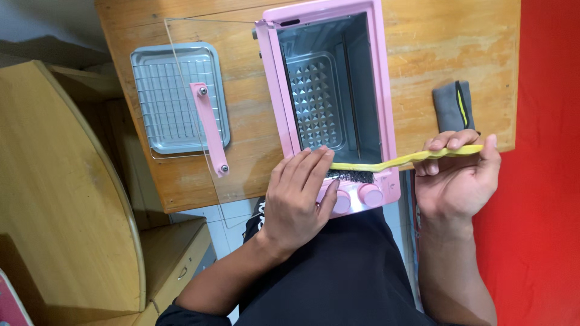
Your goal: The person cleans the interior and exterior of a pink toaster oven using a yellow brush. They scrub the inside walls and bottom, then flip the unit to brush the bottom surface.
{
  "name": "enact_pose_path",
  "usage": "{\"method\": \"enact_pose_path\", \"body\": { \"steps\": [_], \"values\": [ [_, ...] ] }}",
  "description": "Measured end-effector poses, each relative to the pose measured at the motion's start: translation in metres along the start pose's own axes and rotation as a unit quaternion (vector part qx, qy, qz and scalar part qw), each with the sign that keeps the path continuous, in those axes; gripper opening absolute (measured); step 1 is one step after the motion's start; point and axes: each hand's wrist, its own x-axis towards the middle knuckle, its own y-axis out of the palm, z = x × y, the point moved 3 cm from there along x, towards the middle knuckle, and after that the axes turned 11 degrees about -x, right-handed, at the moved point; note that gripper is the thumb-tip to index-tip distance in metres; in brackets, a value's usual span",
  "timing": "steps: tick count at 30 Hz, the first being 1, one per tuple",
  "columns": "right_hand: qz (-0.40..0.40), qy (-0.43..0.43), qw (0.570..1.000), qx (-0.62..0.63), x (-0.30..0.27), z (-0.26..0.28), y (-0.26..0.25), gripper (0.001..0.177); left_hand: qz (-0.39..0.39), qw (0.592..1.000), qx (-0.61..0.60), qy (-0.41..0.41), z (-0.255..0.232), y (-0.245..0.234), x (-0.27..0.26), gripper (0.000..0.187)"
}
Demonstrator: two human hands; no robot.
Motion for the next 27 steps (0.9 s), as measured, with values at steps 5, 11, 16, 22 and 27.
{"method": "enact_pose_path", "body": {
  "steps": [5, 11, 16, 22, 27],
  "values": [
    [-0.027, 0.002, 0.999, 0.043, -0.016, -0.005, -0.004, 0.057, 0.012, 0.998, -0.069, 0.002, -0.001, -0.005, 0.003, 0.042],
    [-0.046, 0.022, 0.998, 0.044, -0.027, -0.004, -0.014, 0.049, 0.015, 0.996, -0.085, -0.004, -0.001, -0.006, 0.007, 0.039],
    [-0.001, 0.045, 0.999, 0.000, -0.017, -0.005, -0.029, 0.043, 0.008, 0.997, -0.079, -0.014, -0.001, -0.003, 0.011, 0.039],
    [0.104, 0.100, 0.989, -0.014, 0.016, 0.002, -0.036, 0.037, -0.040, 0.993, -0.100, -0.051, 0.001, 0.009, 0.016, 0.030],
    [0.165, 0.107, 0.975, -0.100, 0.037, 0.017, -0.030, 0.033, -0.067, 0.992, -0.090, -0.064, 0.004, 0.018, 0.015, 0.025]
  ]
}}
